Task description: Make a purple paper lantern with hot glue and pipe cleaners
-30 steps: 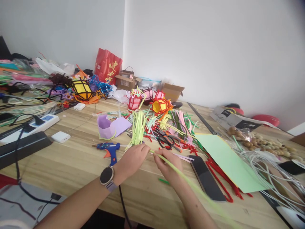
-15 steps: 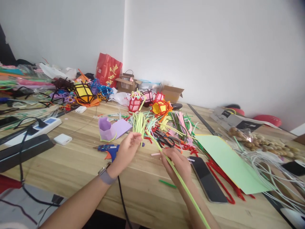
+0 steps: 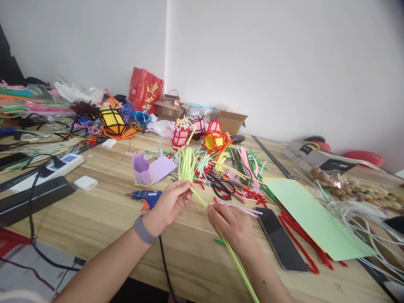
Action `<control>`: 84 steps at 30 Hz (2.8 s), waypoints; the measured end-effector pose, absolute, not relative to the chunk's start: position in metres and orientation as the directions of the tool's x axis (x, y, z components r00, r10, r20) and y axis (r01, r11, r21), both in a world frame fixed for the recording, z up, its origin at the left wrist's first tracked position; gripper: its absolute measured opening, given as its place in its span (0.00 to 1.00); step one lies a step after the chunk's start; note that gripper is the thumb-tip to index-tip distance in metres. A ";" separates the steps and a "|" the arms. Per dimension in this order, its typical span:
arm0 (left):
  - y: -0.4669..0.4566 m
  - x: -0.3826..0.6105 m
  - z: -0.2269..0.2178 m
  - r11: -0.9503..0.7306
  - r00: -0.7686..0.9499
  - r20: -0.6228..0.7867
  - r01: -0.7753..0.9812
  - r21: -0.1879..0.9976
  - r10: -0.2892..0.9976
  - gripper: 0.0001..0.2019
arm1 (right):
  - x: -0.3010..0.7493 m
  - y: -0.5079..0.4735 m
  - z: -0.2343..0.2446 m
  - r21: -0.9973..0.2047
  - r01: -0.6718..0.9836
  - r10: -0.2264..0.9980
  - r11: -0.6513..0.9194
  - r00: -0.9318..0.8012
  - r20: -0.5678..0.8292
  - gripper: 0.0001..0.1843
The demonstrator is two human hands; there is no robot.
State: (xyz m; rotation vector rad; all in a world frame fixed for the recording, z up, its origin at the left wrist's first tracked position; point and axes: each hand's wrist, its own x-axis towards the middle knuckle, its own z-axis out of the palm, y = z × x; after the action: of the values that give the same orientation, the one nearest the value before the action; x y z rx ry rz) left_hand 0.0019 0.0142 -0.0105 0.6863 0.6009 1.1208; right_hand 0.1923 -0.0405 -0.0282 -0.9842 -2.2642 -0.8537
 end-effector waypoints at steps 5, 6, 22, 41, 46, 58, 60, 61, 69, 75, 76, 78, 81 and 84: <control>0.019 -0.002 -0.011 0.414 0.425 -0.150 -0.640 0.647 0.892 0.11 | 0.192 -0.038 -0.032 0.306 0.785 0.444 0.539 -0.573 0.688 0.09; 0.018 -0.002 -0.011 0.402 0.422 -0.139 -0.637 0.658 0.896 0.12 | 0.192 -0.038 -0.032 0.305 0.787 0.435 0.537 -0.568 0.699 0.09; 0.000 0.015 -0.021 0.167 0.519 0.018 -0.306 0.937 0.854 0.17 | 0.180 -0.042 -0.022 0.204 0.786 0.378 0.583 -0.485 0.789 0.06; 0.001 0.012 -0.020 0.077 0.554 0.077 -0.249 0.965 0.829 0.16 | 0.153 -0.051 -0.010 -0.980 0.107 0.985 0.167 0.017 0.170 0.22; 0.006 0.012 -0.019 0.195 0.480 -0.001 -0.356 0.914 0.878 0.18 | 0.156 -0.048 -0.022 -0.875 0.393 0.958 0.283 -0.069 0.279 0.26; 0.002 0.019 -0.024 0.247 0.379 -0.054 -0.482 0.841 0.924 0.15 | 0.160 -0.049 -0.032 0.140 0.902 0.405 0.409 -0.317 0.858 0.13; 0.001 0.020 -0.026 0.224 0.390 -0.030 -0.461 0.858 0.920 0.15 | 0.160 -0.048 -0.030 0.100 0.908 0.455 0.406 -0.296 0.840 0.12; 0.000 0.021 -0.026 0.215 0.395 -0.022 -0.451 0.866 0.919 0.14 | 0.161 -0.048 -0.029 0.076 0.905 0.472 0.418 -0.288 0.833 0.12; -0.002 0.016 -0.025 -0.003 0.357 0.166 -0.415 0.910 0.919 0.13 | 0.155 -0.048 -0.009 -0.592 0.685 0.780 0.425 0.054 0.623 0.15; -0.001 0.015 -0.027 0.002 0.391 0.188 -0.438 0.899 0.901 0.15 | 0.147 -0.047 0.002 -0.994 -0.105 0.998 0.003 -0.063 0.009 0.27; 0.000 0.015 -0.027 0.038 0.389 0.157 -0.449 0.893 0.908 0.15 | 0.147 -0.047 -0.001 -0.996 -0.093 0.999 0.001 -0.046 0.005 0.27; 0.001 0.016 -0.026 0.122 0.379 0.078 -0.477 0.870 0.922 0.16 | 0.147 -0.046 -0.009 -0.995 0.088 0.998 0.055 0.004 0.055 0.28; 0.004 0.017 -0.024 0.217 0.348 -0.033 -0.507 0.834 0.937 0.17 | 0.151 -0.046 -0.020 -0.786 0.550 0.932 0.283 0.036 0.361 0.25; 0.006 0.018 -0.023 0.252 0.333 -0.080 -0.515 0.820 0.940 0.18 | 0.156 -0.048 -0.025 -0.243 0.826 0.667 0.508 -0.199 0.718 0.16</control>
State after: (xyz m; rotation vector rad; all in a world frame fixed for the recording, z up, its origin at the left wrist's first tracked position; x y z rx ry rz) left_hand 0.0183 0.0055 -0.0235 0.7879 0.6519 1.0901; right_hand 0.1556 -0.0484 -0.0248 -1.2268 -1.9381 -0.2476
